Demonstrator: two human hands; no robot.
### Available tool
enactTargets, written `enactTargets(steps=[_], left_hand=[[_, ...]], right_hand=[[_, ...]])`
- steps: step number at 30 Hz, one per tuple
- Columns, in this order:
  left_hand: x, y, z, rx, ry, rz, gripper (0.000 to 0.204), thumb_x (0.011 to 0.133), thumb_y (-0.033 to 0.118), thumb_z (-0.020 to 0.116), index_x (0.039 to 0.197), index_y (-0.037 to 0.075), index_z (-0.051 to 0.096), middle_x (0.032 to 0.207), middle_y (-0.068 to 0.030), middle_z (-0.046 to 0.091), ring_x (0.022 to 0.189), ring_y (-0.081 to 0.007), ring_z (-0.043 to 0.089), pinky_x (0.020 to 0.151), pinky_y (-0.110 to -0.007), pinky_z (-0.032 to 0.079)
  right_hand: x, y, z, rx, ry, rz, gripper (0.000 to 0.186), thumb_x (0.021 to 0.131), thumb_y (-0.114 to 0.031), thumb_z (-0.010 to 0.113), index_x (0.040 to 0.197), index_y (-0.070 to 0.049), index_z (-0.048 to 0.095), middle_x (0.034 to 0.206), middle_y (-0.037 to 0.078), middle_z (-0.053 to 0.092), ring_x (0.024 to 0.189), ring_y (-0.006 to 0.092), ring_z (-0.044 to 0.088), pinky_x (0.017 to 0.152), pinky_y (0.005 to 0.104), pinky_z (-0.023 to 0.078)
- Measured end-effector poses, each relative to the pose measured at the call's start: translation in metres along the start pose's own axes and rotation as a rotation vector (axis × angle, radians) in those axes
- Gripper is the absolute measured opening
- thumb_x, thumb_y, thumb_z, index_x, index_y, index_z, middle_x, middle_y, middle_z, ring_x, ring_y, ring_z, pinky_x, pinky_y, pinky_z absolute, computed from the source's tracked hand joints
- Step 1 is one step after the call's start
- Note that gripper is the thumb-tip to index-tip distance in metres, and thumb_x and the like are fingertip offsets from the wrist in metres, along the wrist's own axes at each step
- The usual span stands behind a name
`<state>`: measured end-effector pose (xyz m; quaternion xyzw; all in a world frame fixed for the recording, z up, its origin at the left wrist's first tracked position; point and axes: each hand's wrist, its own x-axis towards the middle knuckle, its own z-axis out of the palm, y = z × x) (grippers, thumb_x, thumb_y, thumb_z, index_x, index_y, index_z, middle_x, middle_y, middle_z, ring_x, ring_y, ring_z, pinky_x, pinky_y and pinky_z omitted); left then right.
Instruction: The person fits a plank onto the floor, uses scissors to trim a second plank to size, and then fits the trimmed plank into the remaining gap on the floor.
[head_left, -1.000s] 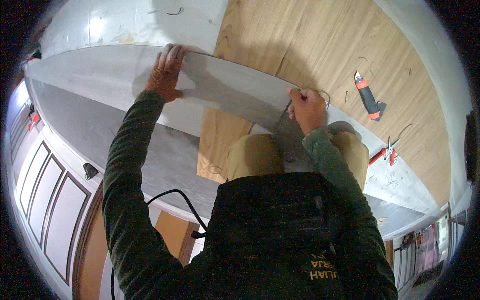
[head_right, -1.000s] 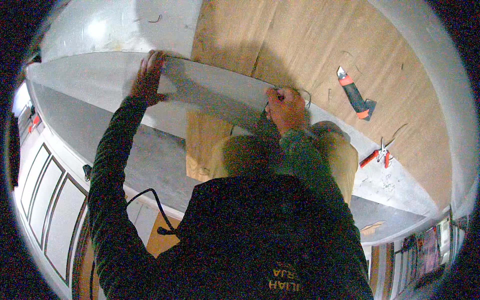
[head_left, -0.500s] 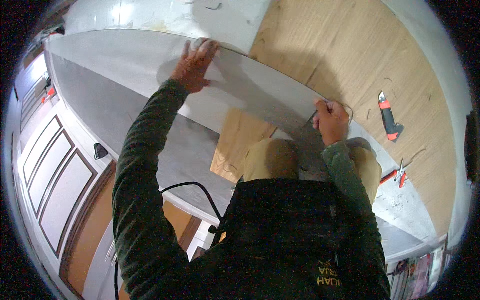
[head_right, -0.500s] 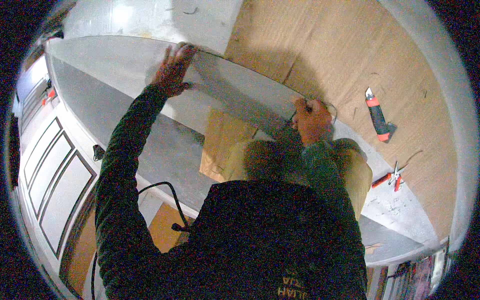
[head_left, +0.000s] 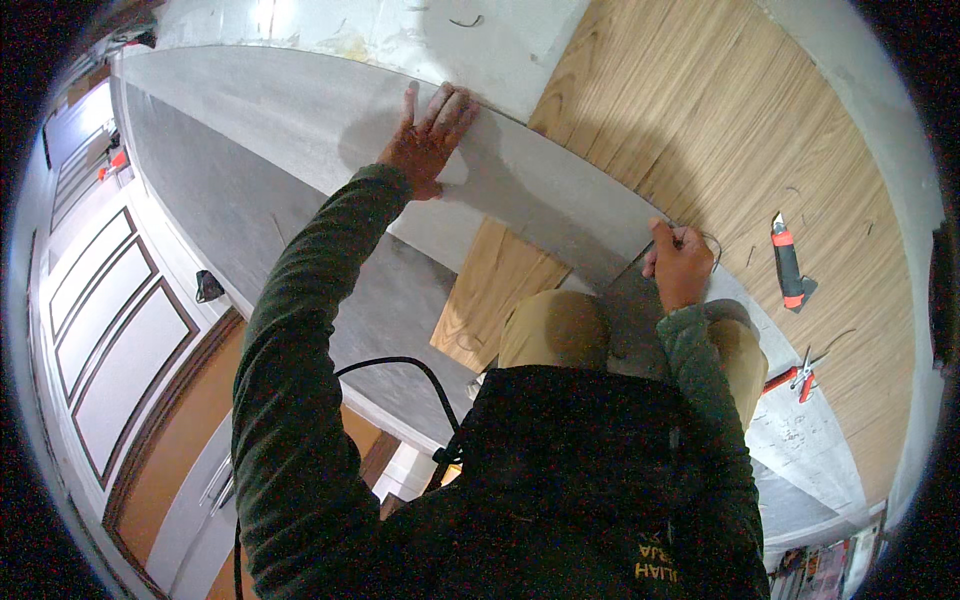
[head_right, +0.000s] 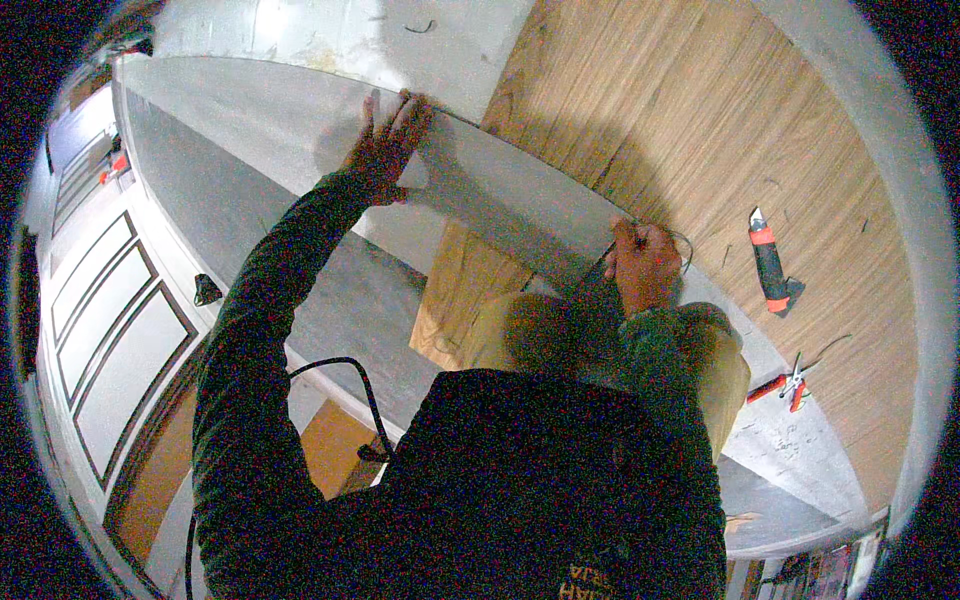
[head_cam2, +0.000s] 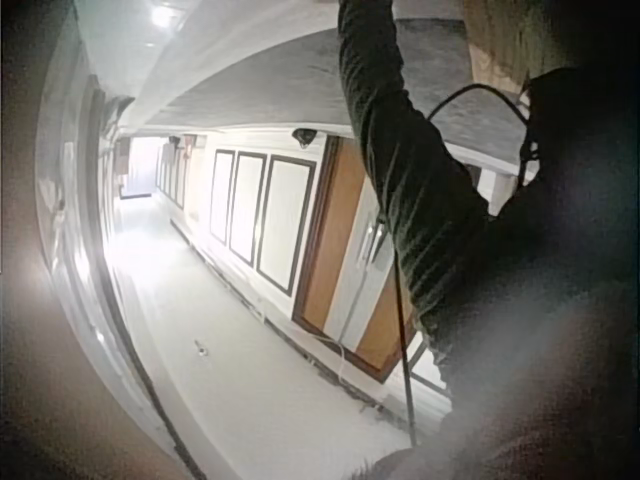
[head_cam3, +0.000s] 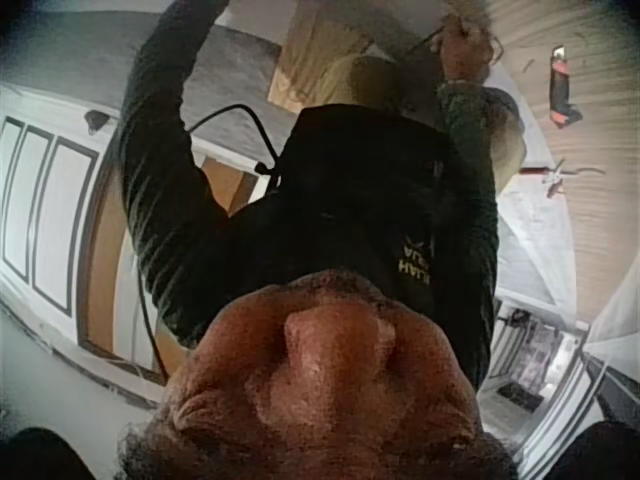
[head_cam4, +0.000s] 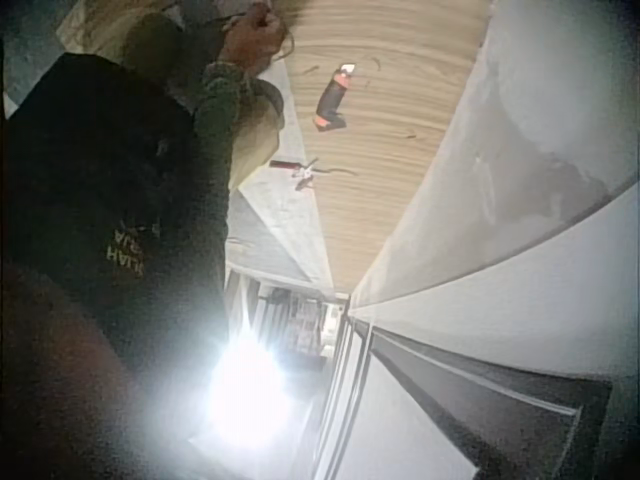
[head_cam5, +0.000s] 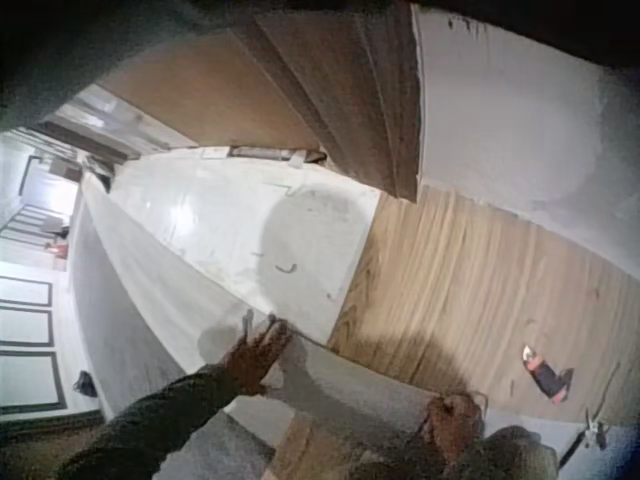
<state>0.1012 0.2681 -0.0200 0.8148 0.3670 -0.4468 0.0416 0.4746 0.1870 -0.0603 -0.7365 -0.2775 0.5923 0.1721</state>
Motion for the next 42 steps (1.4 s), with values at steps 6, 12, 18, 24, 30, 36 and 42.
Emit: enactTargets(steps=[6, 12, 18, 24, 30, 36, 42], left_hand=[[0.002, -0.005, 0.014, -0.055, 0.074, 0.05, 0.135, 0.059, 0.079, 0.072, 0.157, 0.006, 0.017, 0.158, -0.021, 0.023, 0.149, -0.0381, 0.019, 0.117, -0.068, 0.011], [0.005, -0.01, 0.011, -0.122, 0.119, 0.079, 0.133, 0.058, 0.073, 0.078, 0.156, 0.005, 0.019, 0.152, -0.0224, 0.03, 0.146, -0.0406, 0.024, 0.12, -0.061, 0.013], [0.006, -0.012, 0.011, -0.164, 0.15, 0.095, 0.136, 0.055, 0.07, 0.082, 0.155, 0.003, 0.019, 0.151, -0.0238, 0.031, 0.144, -0.0417, 0.025, 0.122, -0.059, 0.013], [0.007, -0.015, 0.01, -0.18, 0.143, 0.11, 0.136, 0.054, 0.068, 0.083, 0.155, 0.003, 0.02, 0.15, -0.0236, 0.031, 0.145, -0.0419, 0.025, 0.122, -0.059, 0.013], [0.005, -0.009, 0.02, -0.261, 0.224, 0.071, 0.136, 0.051, 0.059, 0.089, 0.156, 0.006, 0.019, 0.152, -0.0233, 0.028, 0.145, -0.0423, 0.023, 0.121, -0.059, 0.017], [0.009, -0.01, 0.026, -0.371, 0.26, 0.114, 0.138, 0.049, 0.051, 0.092, 0.156, 0.006, 0.018, 0.153, -0.0213, 0.026, 0.145, -0.0439, 0.021, 0.121, -0.056, 0.02], [0.007, -0.011, 0.025, -0.418, 0.252, 0.115, 0.14, 0.049, 0.048, 0.093, 0.156, 0.003, 0.014, 0.155, -0.0217, 0.024, 0.145, -0.0464, 0.019, 0.121, -0.057, 0.02]], right_hand=[[0.001, 0.005, -0.001, 0.026, -0.014, -0.018, 0.035, 0.091, -0.028, 0.073, 0.074, 0.0, 0.057, 0.055, 0.007, 0.059, 0.04, 0.0134, 0.054, 0.039, 0.0282, 0.043], [0.003, 0.007, -0.002, -0.016, -0.018, -0.027, 0.036, 0.091, -0.028, 0.072, 0.074, -0.001, 0.058, 0.055, 0.007, 0.06, 0.041, 0.0131, 0.054, 0.04, 0.0278, 0.043], [0.0, 0.001, -0.001, -0.003, -0.002, 0.01, 0.036, 0.09, -0.028, 0.074, 0.074, -0.001, 0.058, 0.055, 0.007, 0.06, 0.042, 0.0131, 0.055, 0.041, 0.028, 0.044], [0.001, 0.0, -0.001, -0.004, -0.001, 0.045, 0.034, 0.09, -0.027, 0.074, 0.075, 0.0, 0.059, 0.055, 0.007, 0.06, 0.041, 0.0131, 0.055, 0.04, 0.0275, 0.044], [0.003, 0.005, -0.003, -0.066, -0.029, 0.033, 0.033, 0.091, -0.027, 0.073, 0.076, 0.0, 0.06, 0.056, 0.007, 0.06, 0.044, 0.0135, 0.056, 0.042, 0.0286, 0.045], [0.011, 0.03, -0.006, -0.19, 0.001, -0.178, 0.031, 0.09, -0.024, 0.072, 0.077, 0.002, 0.061, 0.057, 0.008, 0.062, 0.045, 0.0136, 0.058, 0.045, 0.0294, 0.047], [0.002, 0.006, -0.003, -0.046, -0.024, 0.037, 0.031, 0.088, -0.025, 0.073, 0.079, 0.003, 0.062, 0.058, 0.008, 0.062, 0.046, 0.0134, 0.058, 0.045, 0.0281, 0.047]])
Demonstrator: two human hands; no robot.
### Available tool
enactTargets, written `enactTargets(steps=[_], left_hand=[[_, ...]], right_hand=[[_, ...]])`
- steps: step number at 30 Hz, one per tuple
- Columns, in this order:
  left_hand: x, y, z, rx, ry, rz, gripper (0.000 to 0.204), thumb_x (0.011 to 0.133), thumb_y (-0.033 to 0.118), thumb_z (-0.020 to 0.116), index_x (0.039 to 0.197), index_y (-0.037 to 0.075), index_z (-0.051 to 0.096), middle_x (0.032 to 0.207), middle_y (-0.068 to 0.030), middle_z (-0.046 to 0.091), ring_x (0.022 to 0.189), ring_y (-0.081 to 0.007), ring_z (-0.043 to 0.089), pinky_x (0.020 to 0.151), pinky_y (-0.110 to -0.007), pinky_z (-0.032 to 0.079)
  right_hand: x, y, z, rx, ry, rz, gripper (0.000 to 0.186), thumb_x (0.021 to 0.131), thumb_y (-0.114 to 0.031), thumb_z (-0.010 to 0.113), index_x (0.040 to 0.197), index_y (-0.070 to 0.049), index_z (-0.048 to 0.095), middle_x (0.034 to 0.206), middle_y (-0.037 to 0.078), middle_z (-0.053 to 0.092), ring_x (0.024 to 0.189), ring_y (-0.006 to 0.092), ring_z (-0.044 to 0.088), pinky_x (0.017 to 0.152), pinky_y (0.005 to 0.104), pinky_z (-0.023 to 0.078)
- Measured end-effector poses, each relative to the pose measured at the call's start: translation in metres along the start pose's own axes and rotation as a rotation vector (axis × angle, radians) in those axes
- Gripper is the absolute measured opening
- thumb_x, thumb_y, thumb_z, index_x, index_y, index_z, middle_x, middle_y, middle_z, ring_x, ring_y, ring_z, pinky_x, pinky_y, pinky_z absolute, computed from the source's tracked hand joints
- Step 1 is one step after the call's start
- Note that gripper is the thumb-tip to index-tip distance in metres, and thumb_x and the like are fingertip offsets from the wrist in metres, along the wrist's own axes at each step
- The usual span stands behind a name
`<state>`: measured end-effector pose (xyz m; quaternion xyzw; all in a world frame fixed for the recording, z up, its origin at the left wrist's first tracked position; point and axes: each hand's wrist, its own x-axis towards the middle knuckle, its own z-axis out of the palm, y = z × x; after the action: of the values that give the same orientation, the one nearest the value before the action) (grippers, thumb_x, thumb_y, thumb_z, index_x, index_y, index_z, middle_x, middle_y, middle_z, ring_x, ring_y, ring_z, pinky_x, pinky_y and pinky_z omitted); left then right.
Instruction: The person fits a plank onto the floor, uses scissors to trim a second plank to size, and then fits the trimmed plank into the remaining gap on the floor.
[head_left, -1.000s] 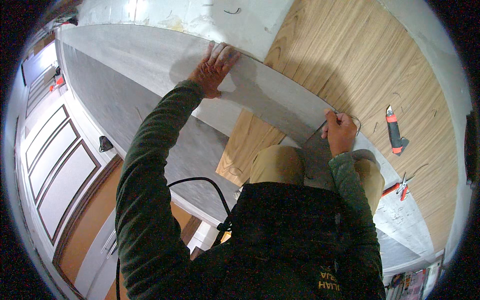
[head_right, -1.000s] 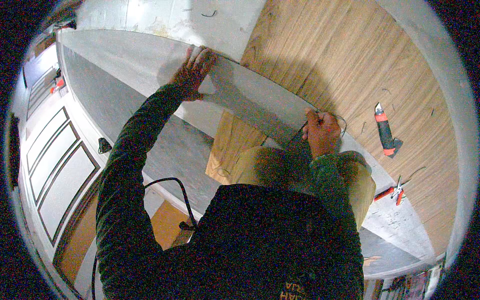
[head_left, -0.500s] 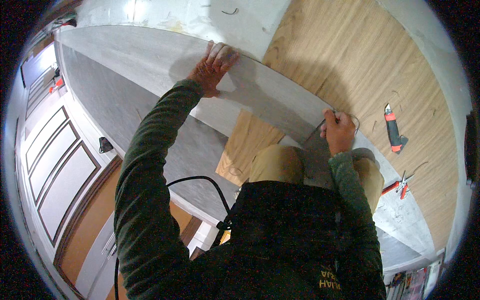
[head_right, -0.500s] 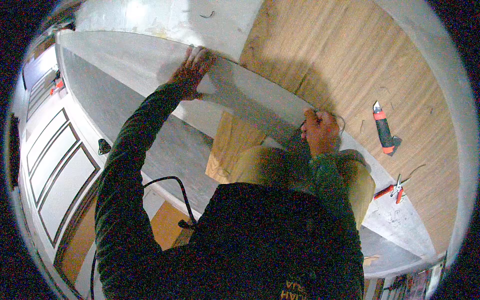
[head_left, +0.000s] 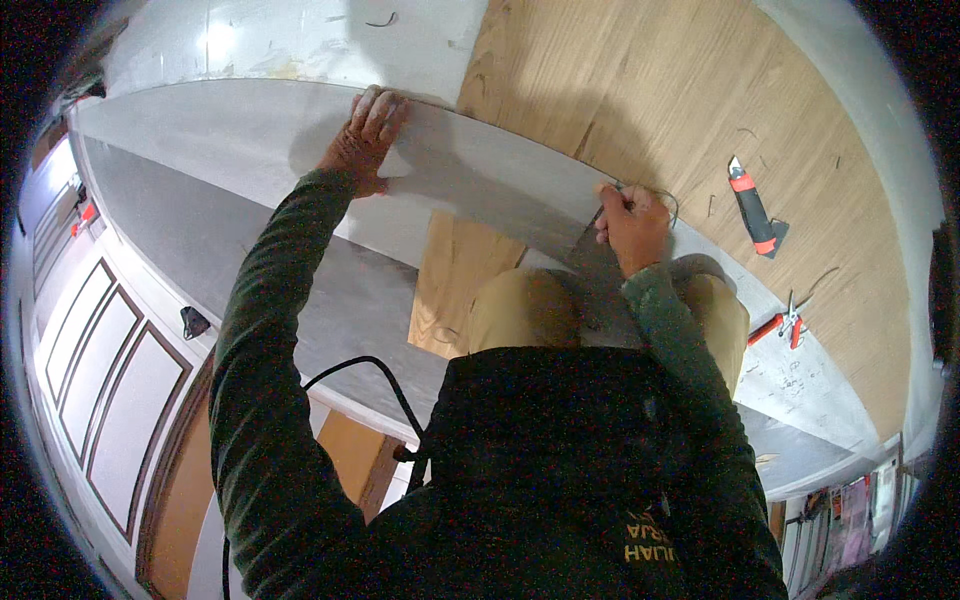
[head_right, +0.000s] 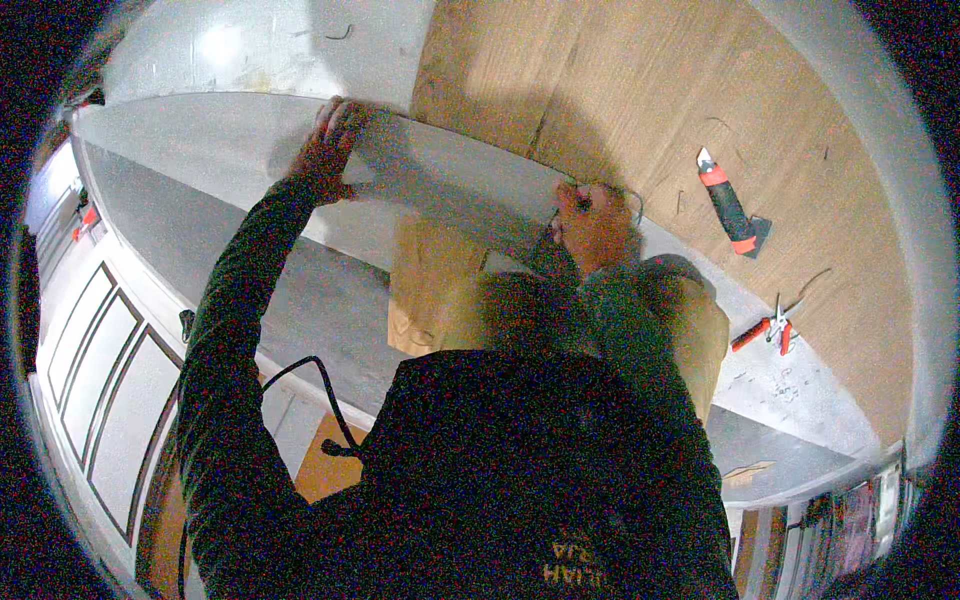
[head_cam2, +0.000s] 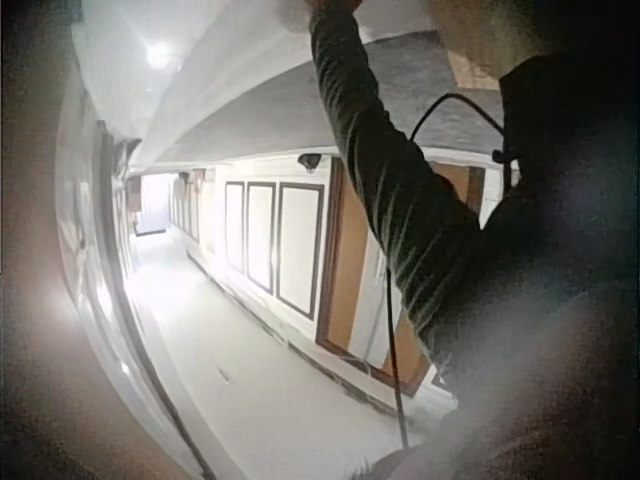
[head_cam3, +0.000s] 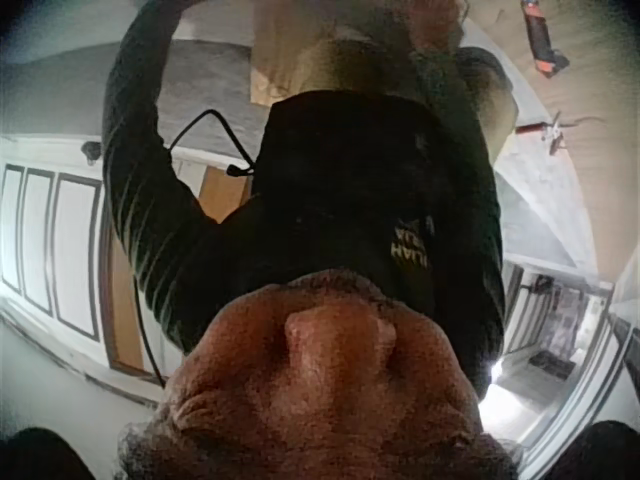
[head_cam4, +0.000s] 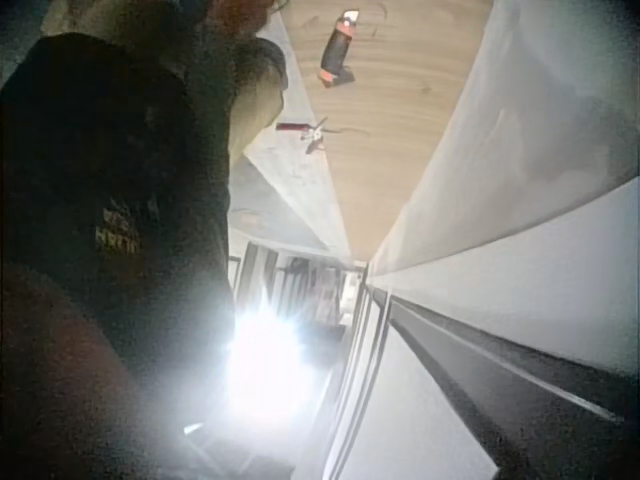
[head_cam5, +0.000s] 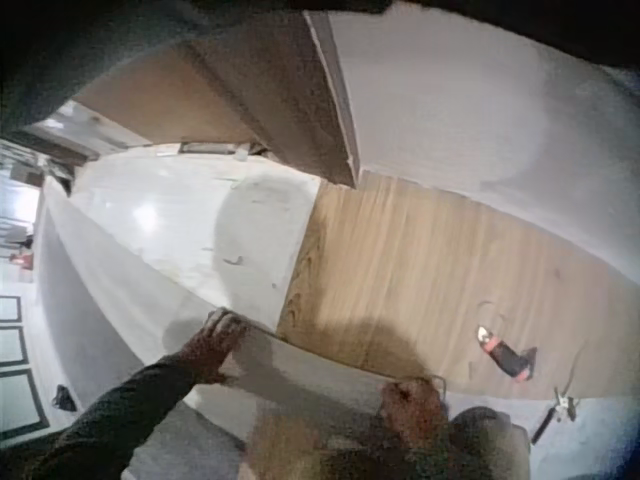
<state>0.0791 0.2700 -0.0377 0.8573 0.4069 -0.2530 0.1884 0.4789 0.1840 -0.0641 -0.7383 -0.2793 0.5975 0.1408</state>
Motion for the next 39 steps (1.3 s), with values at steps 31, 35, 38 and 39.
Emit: enactTargets(steps=[31, 35, 38, 39], left_hand=[[0.122, 0.219, 0.003, -0.605, 0.495, -1.32, 0.079, 0.097, 0.045, 0.041, 0.155, -0.005, 0.021, 0.165, -0.0244, 0.005, 0.151, -0.048, -0.001, 0.114, -0.07, 0.0], [0.115, 0.217, 0.003, -0.63, 0.503, -1.359, 0.073, 0.098, 0.04, 0.041, 0.154, -0.003, 0.024, 0.165, -0.0221, 0.005, 0.152, -0.0455, -0.002, 0.115, -0.069, 0.0], [0.115, 0.219, 0.013, -0.636, 0.571, -1.371, 0.069, 0.099, 0.037, 0.04, 0.155, -0.001, 0.025, 0.166, -0.0199, 0.007, 0.152, -0.0428, -0.001, 0.116, -0.067, 0.0], [0.118, 0.219, 0.013, -0.646, 0.582, -1.375, 0.068, 0.099, 0.036, 0.04, 0.155, 0.0, 0.026, 0.166, -0.019, 0.007, 0.153, -0.0416, 0.0, 0.117, -0.066, 0.0]], right_hand=[[0.013, 0.016, -0.044, -0.202, -0.044, -0.312, 0.021, 0.091, -0.018, 0.07, 0.087, 0.002, 0.066, 0.069, 0.008, 0.066, 0.053, 0.0148, 0.062, 0.05, 0.0279, 0.05], [0.011, 0.023, -0.122, -0.507, 0.331, -0.706, 0.025, 0.09, -0.015, 0.069, 0.108, 0.002, 0.064, 0.097, 0.014, 0.066, 0.087, 0.023, 0.065, 0.074, 0.0367, 0.053], [0.008, 0.019, -0.17, -0.946, 0.507, -0.802, 0.045, 0.087, -0.024, 0.071, 0.124, -0.001, 0.058, 0.117, 0.019, 0.061, 0.109, 0.0357, 0.057, 0.092, 0.0461, 0.047], [0.009, 0.021, -0.183, -1.081, 0.553, -0.789, 0.052, 0.087, -0.03, 0.071, 0.129, -0.003, 0.056, 0.122, 0.019, 0.059, 0.114, 0.0395, 0.054, 0.097, 0.0488, 0.045]])
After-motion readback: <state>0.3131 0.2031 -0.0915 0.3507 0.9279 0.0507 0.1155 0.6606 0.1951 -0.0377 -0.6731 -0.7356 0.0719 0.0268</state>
